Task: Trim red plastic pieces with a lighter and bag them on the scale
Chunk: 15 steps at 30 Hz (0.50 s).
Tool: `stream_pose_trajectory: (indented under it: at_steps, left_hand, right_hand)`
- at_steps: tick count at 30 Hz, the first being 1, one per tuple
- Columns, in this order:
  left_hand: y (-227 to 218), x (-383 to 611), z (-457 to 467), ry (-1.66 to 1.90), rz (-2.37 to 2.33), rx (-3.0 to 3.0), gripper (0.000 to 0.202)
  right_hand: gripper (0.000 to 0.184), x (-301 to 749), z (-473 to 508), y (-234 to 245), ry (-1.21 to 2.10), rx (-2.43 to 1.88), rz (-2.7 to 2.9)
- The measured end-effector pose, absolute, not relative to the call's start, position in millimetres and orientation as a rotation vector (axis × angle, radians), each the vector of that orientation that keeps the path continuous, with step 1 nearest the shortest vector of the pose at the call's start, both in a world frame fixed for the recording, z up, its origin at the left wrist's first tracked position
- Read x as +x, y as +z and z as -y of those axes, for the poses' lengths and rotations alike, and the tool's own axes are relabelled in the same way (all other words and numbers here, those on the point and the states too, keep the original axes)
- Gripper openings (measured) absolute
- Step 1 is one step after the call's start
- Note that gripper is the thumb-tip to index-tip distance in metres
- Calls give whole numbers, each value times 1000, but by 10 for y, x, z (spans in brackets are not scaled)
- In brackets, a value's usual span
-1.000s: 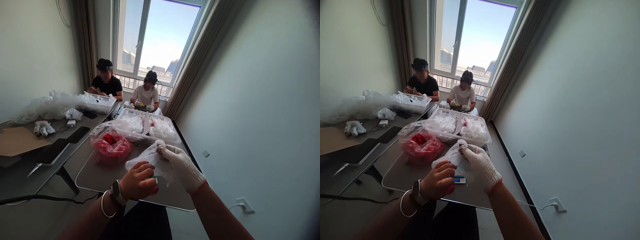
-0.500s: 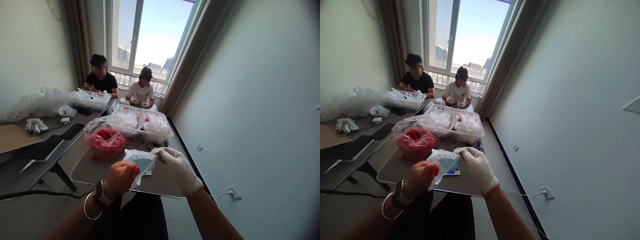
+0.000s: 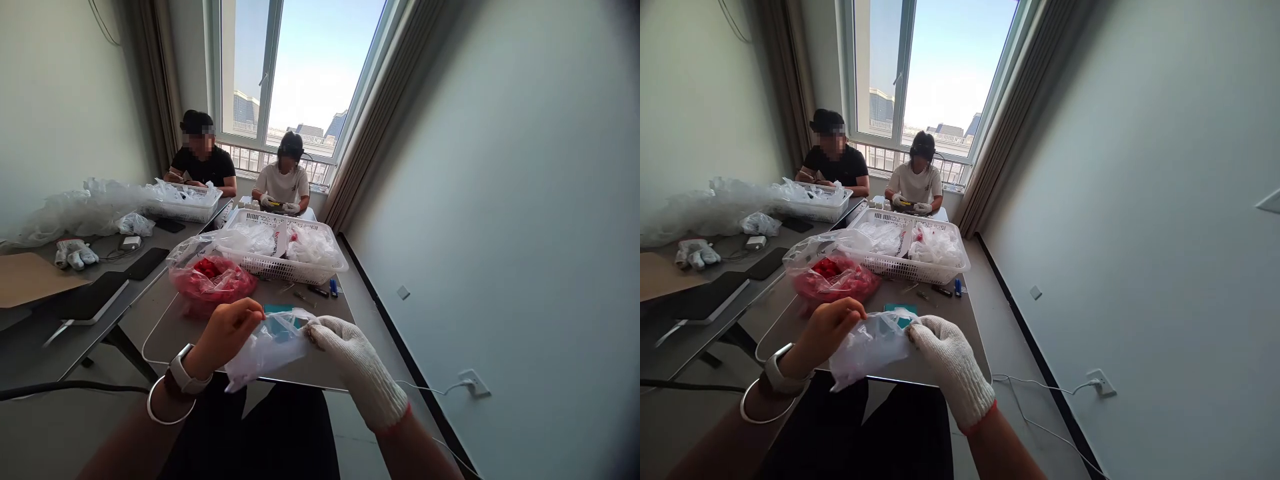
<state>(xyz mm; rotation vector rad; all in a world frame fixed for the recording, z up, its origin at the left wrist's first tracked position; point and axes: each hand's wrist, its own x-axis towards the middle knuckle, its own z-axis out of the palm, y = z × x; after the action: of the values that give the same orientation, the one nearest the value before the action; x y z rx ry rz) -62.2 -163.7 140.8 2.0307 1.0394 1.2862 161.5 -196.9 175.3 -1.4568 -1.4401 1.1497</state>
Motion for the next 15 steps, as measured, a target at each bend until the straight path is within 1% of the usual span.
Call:
stream_pose_trajectory:
  at_steps: [2,4,10,13,15]
  left_hand:
    - [1420,-598,1624,1387,-937,1894,40]
    - [1418,-558,1609,1443,-888,1832,41]
    - [1358,-407,1578,1446,-872,1765,32]
    - [1329,-351,1564,1427,-853,1760,26]
    - [1302,-332,1551,1405,-868,1774,25]
  right_hand:
    - [28,1580,1958,1715,1045,-1469,1418]
    - [28,1521,1954,1700,985,-1452,1448]
    - [32,1334,1976,1722,1031,-1282,1614]
    - [24,1262,1967,1683,960,-1340,1691]
    - [27,1221,1935,1628,899,-1395,1669]
